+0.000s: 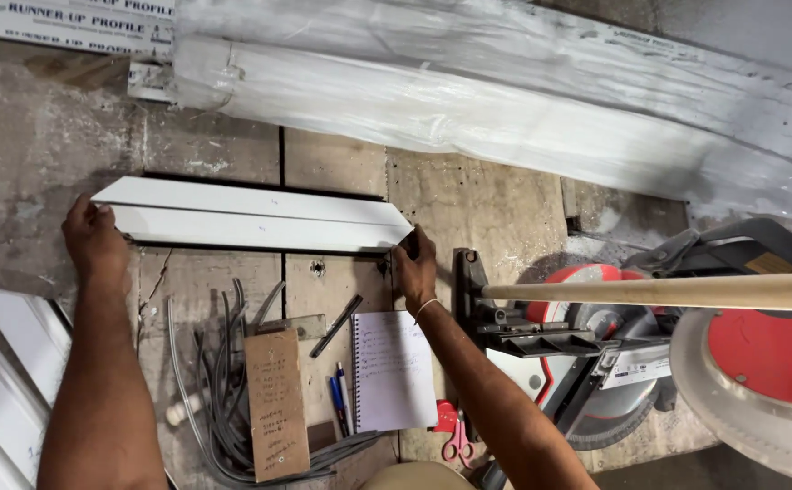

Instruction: Use a miter saw to cut several white metal profiles to specific lengths as part of a fabrication task.

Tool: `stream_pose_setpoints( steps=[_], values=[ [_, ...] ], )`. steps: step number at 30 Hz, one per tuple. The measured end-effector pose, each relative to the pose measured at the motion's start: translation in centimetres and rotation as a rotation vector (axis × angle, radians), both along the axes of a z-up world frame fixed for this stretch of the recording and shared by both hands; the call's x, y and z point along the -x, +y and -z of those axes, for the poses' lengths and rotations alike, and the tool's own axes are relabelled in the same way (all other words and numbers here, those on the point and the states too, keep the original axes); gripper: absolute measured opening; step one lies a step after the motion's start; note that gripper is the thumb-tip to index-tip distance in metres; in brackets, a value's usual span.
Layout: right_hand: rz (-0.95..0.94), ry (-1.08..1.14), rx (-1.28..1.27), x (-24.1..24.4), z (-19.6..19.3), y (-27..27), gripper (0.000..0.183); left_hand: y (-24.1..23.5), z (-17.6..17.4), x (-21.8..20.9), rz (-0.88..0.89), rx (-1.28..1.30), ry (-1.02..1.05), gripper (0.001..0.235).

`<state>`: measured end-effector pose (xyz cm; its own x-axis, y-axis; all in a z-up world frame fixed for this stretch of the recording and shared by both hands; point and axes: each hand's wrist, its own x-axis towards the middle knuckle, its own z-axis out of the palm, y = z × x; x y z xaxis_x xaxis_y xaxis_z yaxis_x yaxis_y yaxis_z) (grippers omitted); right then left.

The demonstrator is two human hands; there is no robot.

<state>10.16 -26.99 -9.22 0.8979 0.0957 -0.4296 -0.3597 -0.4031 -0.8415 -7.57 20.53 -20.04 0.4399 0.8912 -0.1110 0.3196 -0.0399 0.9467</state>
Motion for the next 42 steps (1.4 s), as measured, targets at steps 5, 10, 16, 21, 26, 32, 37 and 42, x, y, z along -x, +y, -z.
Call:
stream_pose_setpoints(
  steps=[5, 10, 16, 21, 26, 32, 37, 42],
  values=[
    [-0.015, -0.006, 0.069, 0.3, -0.7, 1.0, 0.076, -2.0, -4.8, -0.7, -0.033, 0.118, 0.018, 0.039],
    [-0.040, -0.057, 0.106, 0.4, -1.5, 1.2, 0.074, -2.4, -4.2, -0.6, -0.044, 0.137, -0.003, 0.036],
    [-0.062, -0.075, 0.131, 0.2, -1.9, 1.1, 0.071, -1.8, -1.6, 0.1, -0.082, 0.027, -0.060, 0.029],
    [-0.107, -0.154, 0.107, -0.4, -0.6, 0.3, 0.068, -1.3, 0.5, 1.4, -0.077, 0.034, -0.184, 0.029],
    [-0.124, -0.161, 0.139, -0.3, -1.3, 0.2, 0.067, -0.6, 2.3, 1.1, -0.075, 0.040, -0.230, 0.030],
    [-0.150, -0.115, 0.112, -0.6, -1.0, -0.1, 0.068, -0.8, 0.6, 1.3, -0.057, 0.111, -0.234, 0.030],
    [-0.197, -0.116, 0.187, -0.8, -1.0, -0.6, 0.069, -2.5, -2.8, 0.4, -0.118, 0.207, -0.137, 0.029],
    [-0.147, -0.029, 0.069, -0.5, -1.5, -0.6, 0.082, -1.2, 1.5, 0.6, -0.155, 0.100, -0.183, 0.034]
  ],
)
